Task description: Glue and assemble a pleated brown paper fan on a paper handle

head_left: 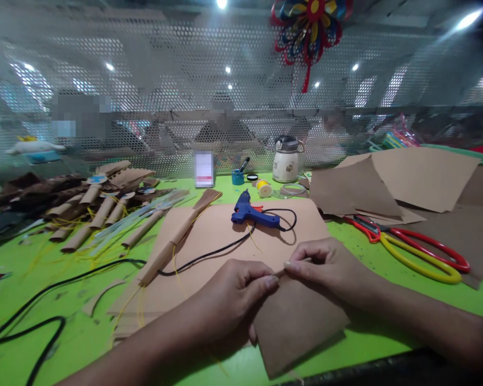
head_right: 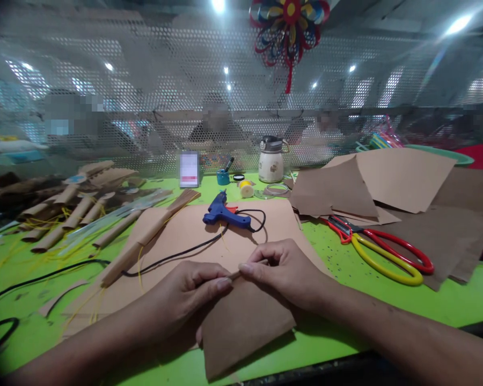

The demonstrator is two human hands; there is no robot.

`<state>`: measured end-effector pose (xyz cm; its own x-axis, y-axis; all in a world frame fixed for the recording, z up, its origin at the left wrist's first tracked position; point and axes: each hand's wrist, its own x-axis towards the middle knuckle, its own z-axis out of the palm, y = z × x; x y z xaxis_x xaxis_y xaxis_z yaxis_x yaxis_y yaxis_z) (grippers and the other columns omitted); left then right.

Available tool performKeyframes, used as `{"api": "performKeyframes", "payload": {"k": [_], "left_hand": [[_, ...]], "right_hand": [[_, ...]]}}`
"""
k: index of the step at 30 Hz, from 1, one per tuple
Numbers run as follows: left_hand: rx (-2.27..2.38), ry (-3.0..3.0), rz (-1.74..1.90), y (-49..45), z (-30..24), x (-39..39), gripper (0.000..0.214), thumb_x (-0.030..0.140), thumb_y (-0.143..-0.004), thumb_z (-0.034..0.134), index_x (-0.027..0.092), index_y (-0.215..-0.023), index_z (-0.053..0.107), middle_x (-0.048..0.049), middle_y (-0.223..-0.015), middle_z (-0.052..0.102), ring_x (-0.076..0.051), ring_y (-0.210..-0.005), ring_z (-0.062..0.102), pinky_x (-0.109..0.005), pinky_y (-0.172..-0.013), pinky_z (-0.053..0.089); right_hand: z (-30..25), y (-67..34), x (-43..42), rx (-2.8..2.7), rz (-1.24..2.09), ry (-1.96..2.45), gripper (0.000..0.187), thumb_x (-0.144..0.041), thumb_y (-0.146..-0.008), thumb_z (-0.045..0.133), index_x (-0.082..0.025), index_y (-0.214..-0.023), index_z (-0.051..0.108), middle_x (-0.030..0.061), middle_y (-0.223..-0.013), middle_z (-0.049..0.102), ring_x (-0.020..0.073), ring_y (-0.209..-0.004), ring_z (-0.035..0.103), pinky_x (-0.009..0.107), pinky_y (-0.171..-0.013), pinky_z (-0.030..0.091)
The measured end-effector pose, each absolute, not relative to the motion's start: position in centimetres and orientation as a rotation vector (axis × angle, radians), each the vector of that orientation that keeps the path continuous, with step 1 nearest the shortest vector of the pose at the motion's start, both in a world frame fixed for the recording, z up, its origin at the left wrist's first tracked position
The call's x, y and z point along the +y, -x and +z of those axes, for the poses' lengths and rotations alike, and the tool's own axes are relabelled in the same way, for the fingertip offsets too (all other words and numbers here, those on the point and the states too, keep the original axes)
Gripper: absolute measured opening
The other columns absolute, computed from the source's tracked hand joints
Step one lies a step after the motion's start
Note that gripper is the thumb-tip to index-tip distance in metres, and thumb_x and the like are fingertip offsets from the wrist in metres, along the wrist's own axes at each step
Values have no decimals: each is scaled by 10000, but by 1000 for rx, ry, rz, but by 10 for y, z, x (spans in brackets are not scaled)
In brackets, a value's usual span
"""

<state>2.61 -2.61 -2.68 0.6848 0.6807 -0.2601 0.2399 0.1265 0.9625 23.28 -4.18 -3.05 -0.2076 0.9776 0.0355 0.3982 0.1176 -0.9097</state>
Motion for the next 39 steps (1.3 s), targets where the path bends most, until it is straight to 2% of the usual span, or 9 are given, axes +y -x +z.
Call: {"api": "performKeyframes", "payload": {"k": [4, 8, 13, 20, 24, 27, 32, 36, 39], "left_hand": [[827, -1261, 423, -30, -30, -28, 265, 387, -816, 580, 182, -667, 503, 74, -433, 377, -72, -356, 316, -190, -365, 253], [711, -1121, 504, -33, -31, -30, 216, 314, -796, 628, 156, -695, 521, 55, -557, 407, -59, -472, 347, -190, -464, 273], [716, -1165, 462, -32, -32, -25, 305, 410, -845, 560, 147, -699, 514, 36, -596, 412, -74, -517, 357, -211, -494, 265], [783, -1259, 478, -29, -30, -26, 319, 421, -851, 542, 149, -689, 512, 50, -548, 396, -72, -472, 339, -208, -450, 232], [756, -1172, 475, -30, -29, -28, 308, 421, -848, 551, 152, -702, 515, 56, -545, 393, -67, -464, 329, -204, -450, 235], [734, -1135, 475, -29, -32, -28, 304, 436, -846, 550, 155, -732, 531, 53, -556, 409, -64, -455, 312, -206, -446, 234], [715, -1122, 444, -27, -35, -28, 341, 503, -850, 511, 169, -784, 537, 49, -550, 429, -71, -414, 320, -214, -415, 234], [746, -1146, 420, -26, -34, -28, 357, 513, -839, 522, 161, -782, 543, 47, -557, 431, -69, -428, 321, -212, -426, 223], [767, -1206, 424, -27, -31, -26, 378, 518, -817, 553, 149, -733, 538, 48, -555, 422, -67, -451, 322, -213, -448, 212]], "right_hand": [[-31, -233, -40, -1723, 1052, 1324, 290, -409, -789, 635, -134, -705, 672, -4, -607, 587, 97, -563, 470, 197, -506, 357], [-30, -232, -42, -1737, 1014, 1306, 267, -375, -805, 626, -130, -716, 682, 6, -638, 623, 101, -590, 500, 195, -535, 382], [-29, -228, -44, -1760, 1024, 1301, 294, -391, -821, 609, -131, -724, 704, 13, -653, 645, 106, -604, 530, 193, -538, 395], [-28, -229, -43, -1743, 1077, 1297, 319, -419, -802, 625, -123, -729, 717, 27, -662, 640, 118, -608, 526, 217, -550, 410], [-29, -232, -42, -1636, 1140, 1333, 333, -446, -771, 658, -119, -725, 703, 29, -645, 611, 116, -586, 498, 221, -515, 377], [-29, -234, -41, -1596, 1161, 1332, 337, -457, -757, 670, -125, -706, 688, 15, -611, 572, 107, -560, 466, 221, -492, 338], [-29, -235, -39, -1479, 1190, 1269, 271, -401, -731, 707, -140, -682, 653, -16, -628, 549, 90, -572, 452, 211, -526, 342], [-28, -235, -40, -1513, 1154, 1254, 276, -396, -797, 647, -144, -689, 620, -53, -525, 457, 70, -488, 382, 207, -476, 305], [-27, -232, -43, -1609, 1041, 1210, 232, -381, -824, 621, -154, -778, 630, -19, -627, 558, 97, -580, 487, 213, -545, 382]]}}
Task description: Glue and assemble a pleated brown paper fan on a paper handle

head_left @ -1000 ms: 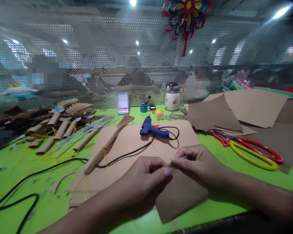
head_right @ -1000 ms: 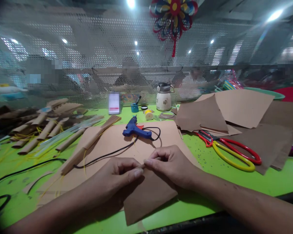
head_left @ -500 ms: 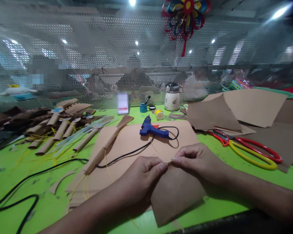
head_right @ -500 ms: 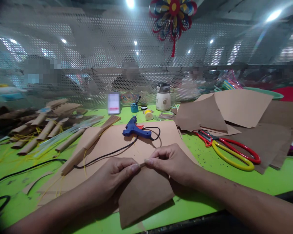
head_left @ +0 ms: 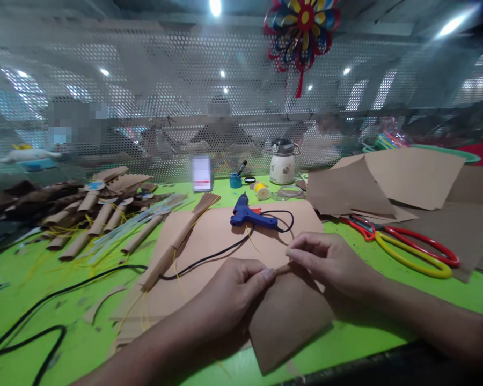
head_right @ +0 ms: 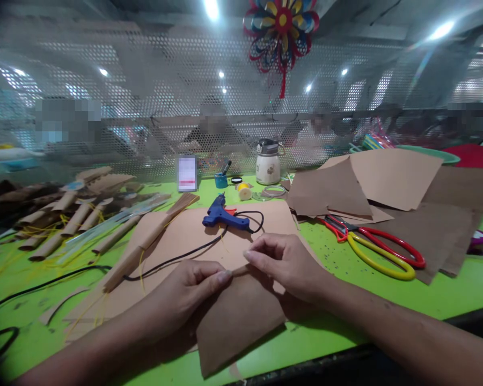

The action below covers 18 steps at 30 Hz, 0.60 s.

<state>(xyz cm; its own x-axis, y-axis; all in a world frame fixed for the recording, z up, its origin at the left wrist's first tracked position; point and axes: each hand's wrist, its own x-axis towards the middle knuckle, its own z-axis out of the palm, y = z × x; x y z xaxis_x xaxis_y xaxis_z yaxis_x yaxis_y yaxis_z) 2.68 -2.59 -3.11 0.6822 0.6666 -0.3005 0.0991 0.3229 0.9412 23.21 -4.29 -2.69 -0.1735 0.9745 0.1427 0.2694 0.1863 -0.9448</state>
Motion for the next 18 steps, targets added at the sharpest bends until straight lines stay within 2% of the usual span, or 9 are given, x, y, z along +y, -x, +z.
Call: {"api": "performKeyframes", "payload": {"k": [3, 9, 14, 18], "left_hand": [[783, -1278, 423, -28, -30, -24, 407, 546, -787, 577, 150, -706, 526, 49, -559, 420, -73, -477, 334, -215, -465, 218], [831, -1382, 409, -28, -32, -23, 425, 565, -791, 558, 150, -703, 527, 38, -575, 446, -81, -498, 367, -211, -464, 236], [769, -1304, 513, -30, -31, -22, 350, 486, -787, 603, 149, -714, 539, 11, -626, 525, -98, -552, 461, -212, -524, 330], [898, -1469, 558, -29, -28, -19, 260, 408, -745, 662, 178, -766, 542, 63, -475, 484, -89, -421, 401, -207, -453, 300]], "right_hand": [[-25, -227, -46, -1754, 996, 1188, 202, -343, -782, 669, -148, -834, 662, 28, -783, 646, 138, -717, 563, 227, -631, 429], [-24, -224, -46, -1760, 990, 1266, 195, -317, -798, 637, -142, -719, 672, 7, -672, 630, 122, -643, 533, 220, -582, 388], [-25, -230, -43, -1714, 1013, 1284, 185, -310, -781, 649, -144, -701, 660, -3, -652, 608, 116, -630, 506, 220, -568, 359], [-23, -232, -43, -1691, 993, 1324, 191, -317, -766, 655, -141, -690, 656, -2, -640, 584, 114, -614, 481, 224, -554, 345]]}}
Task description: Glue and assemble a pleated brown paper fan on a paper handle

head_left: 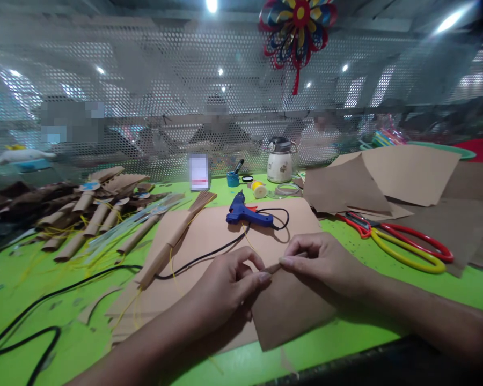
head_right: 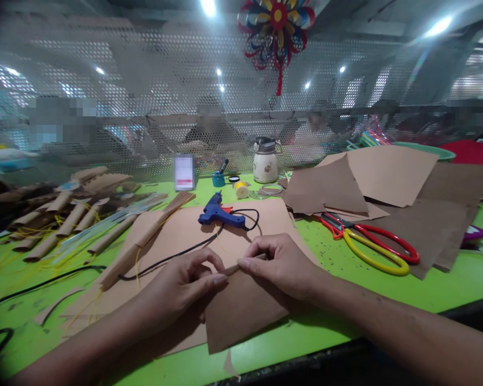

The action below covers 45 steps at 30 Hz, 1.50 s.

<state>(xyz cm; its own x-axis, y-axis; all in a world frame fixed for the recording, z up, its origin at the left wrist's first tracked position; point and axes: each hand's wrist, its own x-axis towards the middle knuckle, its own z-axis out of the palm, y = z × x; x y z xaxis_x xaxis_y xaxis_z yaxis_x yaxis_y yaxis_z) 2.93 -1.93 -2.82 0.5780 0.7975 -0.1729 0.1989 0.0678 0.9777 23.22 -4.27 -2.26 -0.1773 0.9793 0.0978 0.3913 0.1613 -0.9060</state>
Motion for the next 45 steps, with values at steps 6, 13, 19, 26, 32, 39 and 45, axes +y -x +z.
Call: {"api": "performKeyframes", "payload": {"k": [6, 13, 19, 26, 32, 39, 45], "left_hand": [[965, -1565, 690, -27, -34, -24, 291, 405, -783, 618, 166, -646, 523, 34, -564, 477, -94, -523, 393, -210, -479, 262], [898, -1618, 549, -22, -26, -25, 342, 435, -857, 529, 162, -656, 485, 18, -608, 488, -92, -545, 404, -219, -490, 267], [761, -1295, 521, -22, -30, -22, 299, 445, -817, 579, 196, -711, 451, 69, -423, 428, -83, -362, 353, -218, -413, 287], [734, -1314, 508, -21, -32, -14, 345, 475, -738, 672, 183, -692, 494, 52, -435, 471, -100, -384, 439, -230, -438, 346], [765, -1293, 529, -27, -24, -21, 279, 386, -743, 689, 129, -732, 581, 19, -588, 531, -78, -511, 437, -213, -508, 295], [838, -1356, 516, -30, -27, -21, 324, 420, -736, 675, 122, -681, 562, 33, -574, 467, -79, -519, 390, -224, -504, 246], [831, -1546, 461, -27, -21, -22, 339, 451, -771, 624, 127, -692, 559, 23, -600, 478, -84, -543, 390, -216, -499, 258]], "right_hand": [[-21, -233, -42, -1702, 957, 1343, 200, -331, -764, 650, -145, -689, 649, 6, -663, 591, 128, -639, 493, 233, -577, 354], [-25, -241, -41, -1641, 1134, 1296, 285, -423, -762, 662, -154, -687, 606, -27, -588, 500, 96, -542, 417, 217, -498, 309], [-25, -242, -40, -1597, 1193, 1275, 280, -409, -751, 683, -149, -690, 597, -37, -581, 475, 85, -534, 391, 213, -494, 284], [-25, -242, -40, -1508, 1261, 1288, 285, -394, -708, 720, -126, -680, 628, -33, -558, 486, 79, -525, 385, 213, -488, 275], [-26, -234, -42, -1506, 1317, 1299, 318, -423, -707, 720, -115, -708, 638, -14, -584, 535, 81, -523, 421, 212, -487, 308], [-26, -226, -44, -1758, 1121, 1252, 189, -310, -779, 666, -121, -774, 667, 27, -717, 623, 119, -667, 516, 218, -578, 378], [-20, -230, -45, -1923, 1003, 1203, 132, -221, -798, 619, -129, -708, 646, 0, -629, 581, 103, -602, 502, 216, -554, 376]]}}
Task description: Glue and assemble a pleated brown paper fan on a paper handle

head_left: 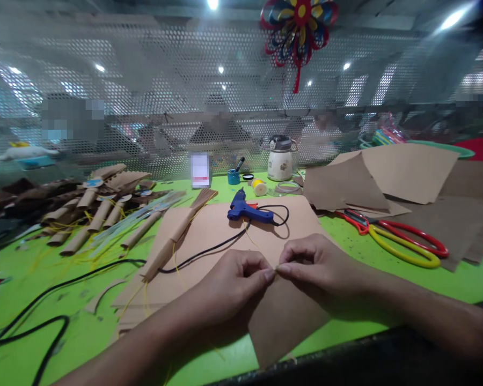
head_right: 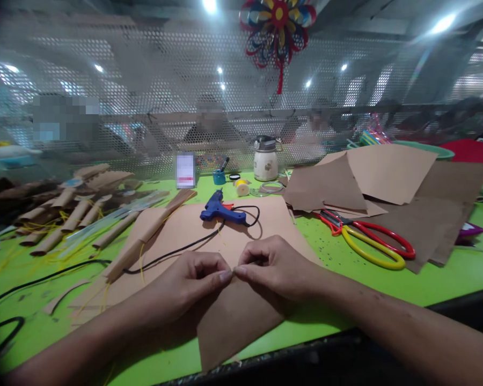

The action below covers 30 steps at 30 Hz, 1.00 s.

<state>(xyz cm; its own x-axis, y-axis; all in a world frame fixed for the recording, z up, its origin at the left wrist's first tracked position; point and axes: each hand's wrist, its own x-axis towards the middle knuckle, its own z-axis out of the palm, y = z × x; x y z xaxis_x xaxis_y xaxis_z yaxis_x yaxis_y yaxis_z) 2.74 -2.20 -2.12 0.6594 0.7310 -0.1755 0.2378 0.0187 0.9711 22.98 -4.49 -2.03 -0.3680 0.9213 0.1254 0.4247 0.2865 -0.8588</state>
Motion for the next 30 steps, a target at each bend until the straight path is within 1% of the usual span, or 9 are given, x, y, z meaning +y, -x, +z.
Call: {"api": "performKeyframes", "payload": {"k": [4, 8, 12, 16, 19, 22, 24, 27, 30], "left_hand": [[884, -1606, 448, -26, -17, -23, 347, 455, -782, 608, 127, -683, 559, 26, -580, 468, -82, -524, 381, -214, -481, 257], [899, -1588, 478, -24, -16, -20, 375, 477, -730, 655, 131, -631, 547, 36, -537, 450, -76, -496, 360, -215, -474, 249], [900, -1614, 503, -17, -22, -10, 392, 492, -689, 689, 126, -616, 568, 18, -537, 485, -86, -502, 389, -221, -487, 255], [901, -1617, 468, -11, -27, -2, 394, 505, -699, 679, 125, -646, 594, 16, -559, 505, -90, -509, 411, -221, -498, 271], [893, -1597, 469, -12, -26, -2, 402, 515, -692, 681, 127, -641, 586, 27, -536, 482, -85, -493, 390, -221, -487, 256], [874, -1574, 478, -15, -24, -6, 389, 501, -706, 675, 127, -657, 579, 38, -517, 450, -78, -480, 351, -221, -473, 229], [844, -1587, 482, -17, -24, -7, 369, 479, -723, 667, 123, -673, 584, 33, -535, 456, -80, -494, 354, -220, -478, 234], [800, -1630, 468, -15, -24, -4, 334, 452, -755, 645, 126, -698, 595, 18, -574, 488, -91, -524, 397, -223, -499, 269], [800, -1636, 478, -10, -25, 2, 303, 431, -767, 637, 137, -706, 602, 23, -555, 487, -99, -522, 425, -229, -518, 300]], "right_hand": [[-23, -235, -46, -1802, 1165, 1231, 161, -240, -814, 602, -141, -688, 593, -32, -542, 509, 77, -486, 450, 201, -460, 330], [-29, -238, -46, -1643, 1369, 1221, 169, -268, -821, 606, -144, -708, 581, -38, -496, 493, 75, -451, 422, 195, -428, 296], [-27, -241, -45, -1366, 1518, 1147, 123, -245, -801, 636, -154, -738, 581, -45, -548, 467, 70, -506, 384, 194, -468, 296], [-14, -243, -47, -1118, 1592, 1069, 161, -270, -769, 690, -176, -754, 560, -42, -648, 457, 82, -603, 413, 203, -545, 350], [-11, -239, -48, -1082, 1619, 1031, 191, -324, -760, 705, -186, -789, 576, -30, -715, 481, 89, -643, 428, 208, -566, 370], [-19, -232, -47, -1235, 1543, 1048, 199, -328, -739, 724, -168, -783, 615, -11, -715, 525, 101, -648, 454, 216, -560, 372], [-26, -228, -45, -1353, 1473, 1100, 189, -298, -717, 742, -145, -723, 632, -13, -651, 531, 92, -594, 446, 211, -525, 344], [-33, -227, -43, -1320, 1478, 1135, 208, -295, -720, 733, -145, -651, 607, -41, -528, 479, 77, -489, 400, 218, -472, 293], [-34, -228, -43, -1201, 1503, 1090, 219, -307, -717, 732, -150, -652, 593, -52, -515, 454, 75, -471, 379, 233, -481, 294]]}}
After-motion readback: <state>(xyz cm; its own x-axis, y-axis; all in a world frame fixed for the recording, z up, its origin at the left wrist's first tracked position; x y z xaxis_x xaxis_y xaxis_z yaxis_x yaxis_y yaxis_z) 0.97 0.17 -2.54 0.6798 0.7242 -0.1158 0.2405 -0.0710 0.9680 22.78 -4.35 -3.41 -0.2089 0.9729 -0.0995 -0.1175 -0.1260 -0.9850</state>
